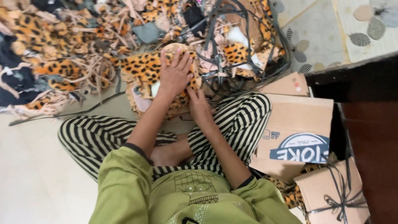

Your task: The person sits on the floor and assembles a craft by placing patterned fabric pieces onto a cardboard base. They use scissors to trim the fabric and then add white stuffing material, pressing it into place.

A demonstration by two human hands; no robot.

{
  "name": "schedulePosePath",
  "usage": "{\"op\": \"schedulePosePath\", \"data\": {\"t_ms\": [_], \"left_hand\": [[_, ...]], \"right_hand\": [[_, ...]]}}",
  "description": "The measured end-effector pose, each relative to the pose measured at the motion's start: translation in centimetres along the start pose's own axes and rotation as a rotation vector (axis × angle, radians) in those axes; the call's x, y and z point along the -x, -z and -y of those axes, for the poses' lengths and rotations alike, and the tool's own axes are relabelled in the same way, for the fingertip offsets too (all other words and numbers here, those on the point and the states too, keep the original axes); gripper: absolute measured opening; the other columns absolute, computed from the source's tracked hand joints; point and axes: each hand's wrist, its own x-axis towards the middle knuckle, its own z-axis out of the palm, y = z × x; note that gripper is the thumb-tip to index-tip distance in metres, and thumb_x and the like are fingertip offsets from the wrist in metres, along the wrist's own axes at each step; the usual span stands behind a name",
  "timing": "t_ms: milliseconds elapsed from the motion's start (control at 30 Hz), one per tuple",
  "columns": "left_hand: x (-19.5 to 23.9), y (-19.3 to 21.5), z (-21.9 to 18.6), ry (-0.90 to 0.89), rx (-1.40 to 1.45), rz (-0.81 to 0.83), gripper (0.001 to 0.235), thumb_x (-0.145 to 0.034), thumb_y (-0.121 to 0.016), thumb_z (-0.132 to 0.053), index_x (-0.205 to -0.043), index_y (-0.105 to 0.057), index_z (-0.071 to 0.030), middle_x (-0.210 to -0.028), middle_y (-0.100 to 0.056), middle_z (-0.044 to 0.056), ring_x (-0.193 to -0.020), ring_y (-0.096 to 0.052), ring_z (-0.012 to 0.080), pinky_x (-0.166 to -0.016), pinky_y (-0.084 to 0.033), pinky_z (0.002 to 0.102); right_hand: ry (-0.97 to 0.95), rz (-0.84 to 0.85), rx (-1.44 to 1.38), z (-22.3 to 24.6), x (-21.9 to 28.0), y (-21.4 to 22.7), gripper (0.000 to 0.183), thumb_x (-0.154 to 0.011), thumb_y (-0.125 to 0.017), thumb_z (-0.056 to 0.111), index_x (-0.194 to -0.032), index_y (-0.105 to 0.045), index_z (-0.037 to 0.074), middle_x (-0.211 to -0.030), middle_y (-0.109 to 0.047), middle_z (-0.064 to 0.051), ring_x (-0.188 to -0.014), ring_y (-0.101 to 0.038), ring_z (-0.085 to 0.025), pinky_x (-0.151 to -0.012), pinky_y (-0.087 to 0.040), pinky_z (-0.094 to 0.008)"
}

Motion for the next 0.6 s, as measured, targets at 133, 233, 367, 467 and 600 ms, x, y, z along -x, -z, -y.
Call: {"op": "schedulePosePath", "data": {"t_ms": [133,233,367,467,600], "left_hand": [[-0.4,1.1,-1.2,0.002,0.007,0.016,0.064,-0.108,-0.035,-0.051,-0.163,-0.026,-0.019,-0.172,-0.014,0.000,-0.159,0.001,0.0278,-0.118,0.015,0.074],[-0.5,2.5,-4.3,-0.049,0.086,-0.132,0.060,-0.108,-0.045,-0.041,-0.158,-0.039,-0.009,-0.170,-0.025,0.008,-0.158,-0.010,0.0324,-0.119,0.000,0.074],[-5.5,-2.0,-10.3,-0.159,0.400,-0.393,0.044,-0.100,-0.059,-0.029,-0.139,-0.059,-0.008,-0.144,-0.055,0.013,-0.134,-0.051,0.0360,-0.112,-0.033,0.058],[-8.6,-4.2,-14.2,-0.136,0.652,-0.381,0.039,-0.101,-0.057,-0.025,-0.136,-0.061,-0.009,-0.140,-0.054,0.012,-0.126,-0.059,0.0395,-0.097,-0.055,0.045],[-8.1,-1.3,-16.3,0.159,0.986,-0.333,0.031,-0.106,-0.051,-0.014,-0.136,-0.060,-0.011,-0.160,-0.023,0.023,-0.145,-0.035,0.0507,-0.098,-0.057,0.051]], "right_hand": [[-0.056,0.117,-0.129,-0.5,-0.8,5.7,0.046,-0.099,-0.061,0.015,-0.143,-0.052,0.017,-0.110,-0.053,-0.013,-0.094,-0.064,-0.049,-0.071,-0.055,-0.055],[-0.057,0.046,0.022,-4.9,-2.6,10.1,0.042,-0.096,-0.065,0.018,-0.137,-0.060,0.024,-0.110,-0.059,-0.005,-0.096,-0.069,-0.038,-0.076,-0.058,-0.048],[-0.247,-0.164,0.242,-15.6,-6.0,15.1,0.033,-0.098,-0.060,0.014,-0.129,-0.066,0.021,-0.111,-0.060,-0.017,-0.093,-0.066,-0.050,-0.081,-0.055,-0.057],[-0.451,-0.218,0.337,-26.2,-8.7,15.5,0.039,-0.088,-0.074,0.018,-0.127,-0.067,0.023,-0.111,-0.058,-0.014,-0.094,-0.068,-0.048,-0.081,-0.057,-0.057],[-0.429,-0.304,0.190,-25.9,-10.2,16.4,0.036,-0.095,-0.072,0.011,-0.130,-0.066,0.018,-0.112,-0.055,-0.015,-0.097,-0.067,-0.049,-0.083,-0.057,-0.055]]}}
